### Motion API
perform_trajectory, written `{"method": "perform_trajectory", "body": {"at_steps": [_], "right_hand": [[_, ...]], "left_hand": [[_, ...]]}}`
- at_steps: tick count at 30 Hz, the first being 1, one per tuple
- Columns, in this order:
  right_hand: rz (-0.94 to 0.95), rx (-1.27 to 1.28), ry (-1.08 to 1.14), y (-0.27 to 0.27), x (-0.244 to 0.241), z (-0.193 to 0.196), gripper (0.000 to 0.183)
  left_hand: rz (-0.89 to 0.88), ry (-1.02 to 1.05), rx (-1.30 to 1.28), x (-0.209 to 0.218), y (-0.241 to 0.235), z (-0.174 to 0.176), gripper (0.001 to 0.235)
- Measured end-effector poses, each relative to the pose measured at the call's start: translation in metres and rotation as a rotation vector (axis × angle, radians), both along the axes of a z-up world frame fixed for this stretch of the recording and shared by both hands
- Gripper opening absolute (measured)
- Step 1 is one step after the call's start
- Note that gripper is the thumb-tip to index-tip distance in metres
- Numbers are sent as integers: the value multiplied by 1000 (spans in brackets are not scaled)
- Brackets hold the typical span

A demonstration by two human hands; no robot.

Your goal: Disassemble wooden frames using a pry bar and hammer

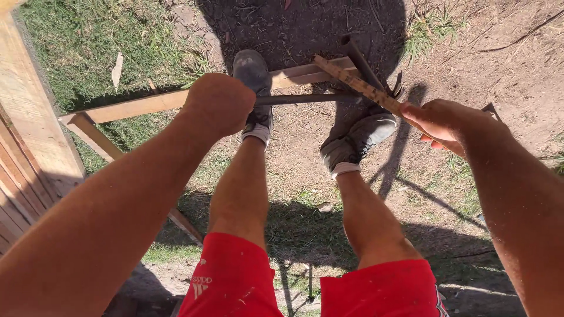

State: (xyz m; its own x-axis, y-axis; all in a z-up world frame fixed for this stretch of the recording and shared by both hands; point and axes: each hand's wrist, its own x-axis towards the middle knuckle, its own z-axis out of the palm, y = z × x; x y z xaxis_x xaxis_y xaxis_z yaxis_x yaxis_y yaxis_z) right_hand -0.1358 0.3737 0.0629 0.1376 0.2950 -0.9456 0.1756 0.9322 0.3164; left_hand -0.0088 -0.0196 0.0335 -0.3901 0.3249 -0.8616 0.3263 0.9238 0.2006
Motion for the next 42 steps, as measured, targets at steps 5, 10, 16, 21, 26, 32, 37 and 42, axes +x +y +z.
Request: {"method": "perform_trajectory", "body": {"at_steps": [5, 10, 16, 21, 26, 32, 37, 42], "right_hand": [[192, -72, -3, 21, 10, -18, 82], [220, -29, 21, 17, 7, -10, 85], [245, -104, 21, 21, 12, -10, 99], [222, -140, 37, 25, 26, -16, 90], [250, -161, 59, 31, 48, -10, 83], [243, -266, 195, 48, 99, -7, 72], [179, -270, 167, 56, 138, -34, 88], [133, -298, 188, 60, 137, -28, 90]], "left_hand": [[-136, 81, 12, -74, 32, 25, 8], [-242, -44, -88, -136, 76, 30, 21], [-569, 187, -93, -144, 83, 24, 24], [-277, 101, -234, -140, 105, 31, 54], [-137, -156, -378, -132, 136, 56, 32], [-158, -206, -213, -73, 104, 32, 32], [895, -941, -308, -91, 116, 67, 41], [1618, -557, -156, 26, 144, 16, 15]]}}
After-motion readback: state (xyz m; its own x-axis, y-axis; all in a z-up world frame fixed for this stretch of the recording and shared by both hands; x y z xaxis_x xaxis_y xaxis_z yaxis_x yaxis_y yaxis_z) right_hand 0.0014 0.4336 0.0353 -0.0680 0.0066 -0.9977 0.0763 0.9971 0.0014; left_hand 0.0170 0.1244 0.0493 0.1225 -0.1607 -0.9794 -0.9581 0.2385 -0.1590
